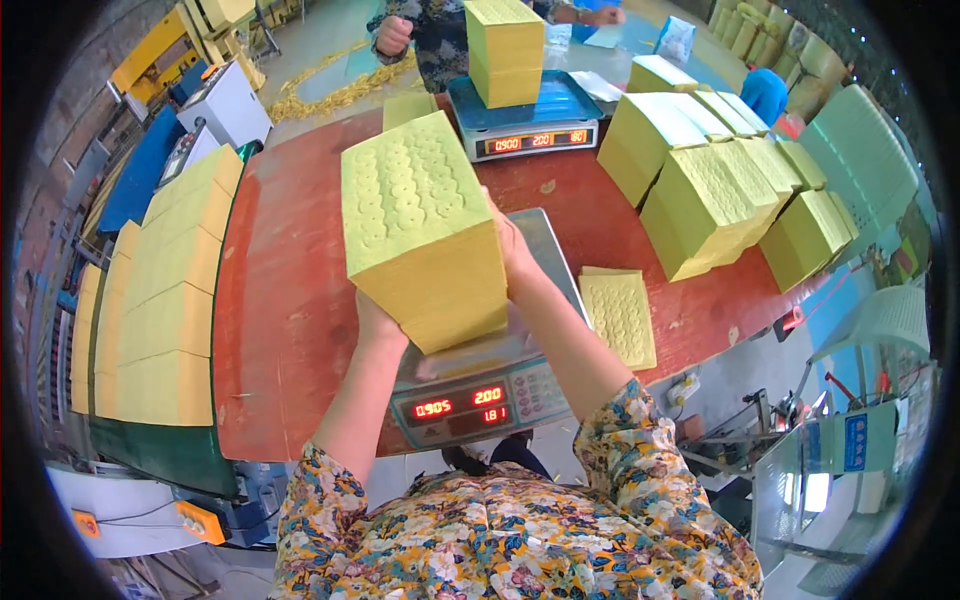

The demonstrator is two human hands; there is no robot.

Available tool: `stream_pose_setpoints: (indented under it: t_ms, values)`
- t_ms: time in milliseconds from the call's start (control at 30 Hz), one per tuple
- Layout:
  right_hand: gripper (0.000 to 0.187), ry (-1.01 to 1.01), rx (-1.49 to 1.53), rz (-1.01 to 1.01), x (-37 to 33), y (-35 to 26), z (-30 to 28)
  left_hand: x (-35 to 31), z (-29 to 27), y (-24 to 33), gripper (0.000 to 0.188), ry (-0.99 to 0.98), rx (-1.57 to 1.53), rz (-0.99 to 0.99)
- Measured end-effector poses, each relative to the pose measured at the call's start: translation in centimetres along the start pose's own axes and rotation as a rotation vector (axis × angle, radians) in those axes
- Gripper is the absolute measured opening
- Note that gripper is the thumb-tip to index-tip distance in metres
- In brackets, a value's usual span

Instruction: The recorder weighs stacks of yellow paper blocks on an electronic scale and organizes them on a table.

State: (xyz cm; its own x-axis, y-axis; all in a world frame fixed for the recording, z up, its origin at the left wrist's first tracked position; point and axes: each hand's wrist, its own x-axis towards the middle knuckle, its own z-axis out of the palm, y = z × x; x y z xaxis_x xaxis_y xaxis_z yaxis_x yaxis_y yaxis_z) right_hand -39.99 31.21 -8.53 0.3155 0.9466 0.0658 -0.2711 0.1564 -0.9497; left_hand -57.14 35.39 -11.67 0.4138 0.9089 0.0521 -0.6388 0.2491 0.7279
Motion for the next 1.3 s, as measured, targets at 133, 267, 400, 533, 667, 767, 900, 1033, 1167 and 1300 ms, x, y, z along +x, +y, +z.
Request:
stream_pose_setpoints:
  t_ms: [133,267,400,533,667,767,900,1033,1167,1300]
  values:
    - [0.065,-0.166,0.085,-0.059,1.8,1.0,-0.8,0.4,0.8,-0.2,0.051,0.002,-0.004,0.059]
    - [0.068,-0.141,0.084,-0.161,2.4,2.3,-0.8,-0.1,1.0,-0.3,0.051,0.052,-0.03,0.101]
    - [0.067,-0.133,0.05,-0.209,1.9,2.5,-1.1,-0.7,0.5,-0.2,0.053,0.136,0.026,0.087]
    - [0.059,-0.069,0.01,-0.114,-0.8,1.3,-1.5,-1.6,1.6,0.4,0.055,0.253,0.293,0.062]
    - [0.044,0.122,-0.128,-0.205,-9.9,-0.4,-3.4,-5.4,3.0,1.7,0.06,0.323,0.32,0.288]
    - [0.034,0.119,-0.023,-0.023,-18.5,-1.1,-5.7,-11.9,0.9,4.3,0.062,0.199,0.431,0.373]
    - [0.026,0.215,-0.028,0.201,-27.5,1.3,-5.6,-21.8,-4.7,7.1,0.056,0.288,0.512,0.217]
    - [0.025,0.303,0.076,0.395,-33.8,5.1,-2.5,-30.6,-9.2,7.4,0.039,0.468,0.536,-0.052]
    - [0.024,0.183,0.047,0.369,-36.9,6.7,1.6,-34.9,-10.5,8.7,0.03,0.524,0.518,-0.11]
    - [0.023,0.041,0.094,0.342,-37.4,6.5,4.4,-34.3,-9.8,10.7,0.028,0.445,0.505,-0.026]
